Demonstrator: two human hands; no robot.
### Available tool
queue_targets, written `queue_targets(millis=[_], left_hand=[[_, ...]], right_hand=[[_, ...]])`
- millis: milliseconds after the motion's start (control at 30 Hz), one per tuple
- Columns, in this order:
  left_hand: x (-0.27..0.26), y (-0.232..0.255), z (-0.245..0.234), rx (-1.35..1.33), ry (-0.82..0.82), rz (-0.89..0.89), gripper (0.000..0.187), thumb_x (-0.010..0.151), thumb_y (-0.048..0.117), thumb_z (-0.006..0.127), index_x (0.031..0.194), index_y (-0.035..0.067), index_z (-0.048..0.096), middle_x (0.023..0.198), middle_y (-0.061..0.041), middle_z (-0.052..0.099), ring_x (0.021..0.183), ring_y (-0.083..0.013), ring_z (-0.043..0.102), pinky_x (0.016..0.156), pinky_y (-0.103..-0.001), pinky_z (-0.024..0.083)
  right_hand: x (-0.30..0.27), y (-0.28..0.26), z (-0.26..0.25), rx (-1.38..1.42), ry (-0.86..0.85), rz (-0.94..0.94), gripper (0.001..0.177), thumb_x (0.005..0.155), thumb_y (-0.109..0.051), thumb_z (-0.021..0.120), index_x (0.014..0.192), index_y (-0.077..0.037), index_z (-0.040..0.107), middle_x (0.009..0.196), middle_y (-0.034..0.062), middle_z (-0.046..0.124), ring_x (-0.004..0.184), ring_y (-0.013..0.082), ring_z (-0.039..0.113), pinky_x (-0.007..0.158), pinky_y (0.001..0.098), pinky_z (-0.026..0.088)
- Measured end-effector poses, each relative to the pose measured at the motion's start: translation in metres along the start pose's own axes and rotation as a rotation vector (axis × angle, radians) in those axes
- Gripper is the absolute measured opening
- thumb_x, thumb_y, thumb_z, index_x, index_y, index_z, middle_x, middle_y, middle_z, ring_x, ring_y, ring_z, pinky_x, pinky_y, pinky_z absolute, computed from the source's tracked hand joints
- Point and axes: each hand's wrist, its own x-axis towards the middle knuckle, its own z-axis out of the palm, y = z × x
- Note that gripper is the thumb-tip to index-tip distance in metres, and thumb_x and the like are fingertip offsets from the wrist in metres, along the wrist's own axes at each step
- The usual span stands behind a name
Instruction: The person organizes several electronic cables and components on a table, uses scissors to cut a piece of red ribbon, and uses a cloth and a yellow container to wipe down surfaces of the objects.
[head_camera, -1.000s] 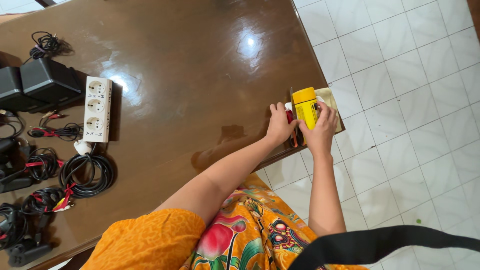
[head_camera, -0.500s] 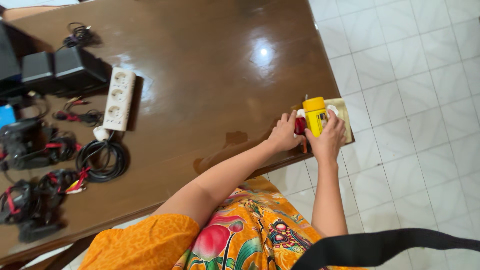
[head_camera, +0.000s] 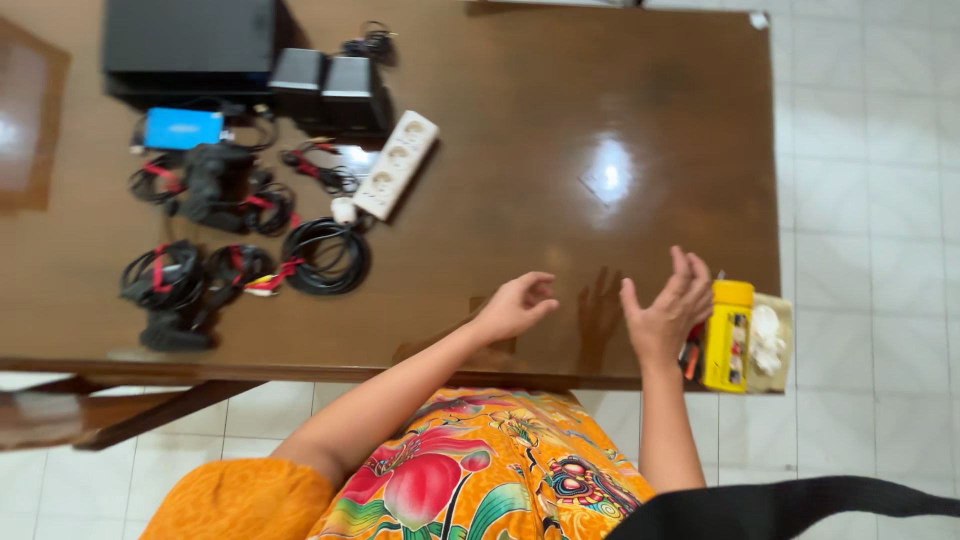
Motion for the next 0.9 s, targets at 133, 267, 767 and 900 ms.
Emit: queue_targets(millis=[133, 267, 767, 900], left_hand=[[-0.054, -0.014, -0.081, -0.309, 0.118, -0.02, 0.044, 0.095, 0.021, 0.07, 0.134, 0.002, 0.062, 0.115, -0.009, 0.074, 0.099, -0.013, 0.071, 0.086, -0.028, 0.059], [-0.1, -0.031, -0.144, -0.545, 0.254, -0.051, 0.04, 0.097, 0.016, 0.068, 0.135, 0.002, 0.061, 0.118, -0.009, 0.073, 0.098, -0.0137, 0.071, 0.085, -0.028, 0.058], [-0.224, -0.029, -0.306, -1.307, 0.476, 0.088, 0.05, 0.103, 0.03, 0.05, 0.142, 0.0, 0.053, 0.14, -0.019, 0.062, 0.125, -0.0322, 0.062, 0.108, -0.043, 0.048], [-0.24, -0.03, -0.348, -1.518, 0.477, 0.145, 0.054, 0.101, 0.033, 0.05, 0.144, -0.001, 0.049, 0.145, -0.022, 0.057, 0.131, -0.037, 0.058, 0.114, -0.047, 0.044]], right_hand=[[-0.007, -0.075, 0.029, 0.153, -0.09, -0.117, 0.083, 0.082, -0.03, 0.084, 0.152, -0.013, 0.045, 0.148, 0.0153, 0.041, 0.138, 0.0389, 0.039, 0.113, 0.0575, 0.03], [-0.022, -0.148, 0.056, 0.347, -0.243, -0.135, 0.078, 0.082, -0.025, 0.082, 0.149, -0.012, 0.046, 0.145, 0.0161, 0.042, 0.137, 0.0389, 0.039, 0.112, 0.0578, 0.03], [-0.089, -0.338, 0.145, 0.953, -0.614, 0.217, 0.054, 0.085, -0.019, 0.078, 0.134, -0.01, 0.057, 0.136, 0.0068, 0.06, 0.128, 0.0207, 0.058, 0.101, 0.0394, 0.049], [-0.089, -0.366, 0.169, 1.247, -0.611, 0.314, 0.055, 0.086, -0.012, 0.075, 0.137, -0.006, 0.055, 0.137, 0.0132, 0.059, 0.126, 0.0245, 0.057, 0.108, 0.0411, 0.047]])
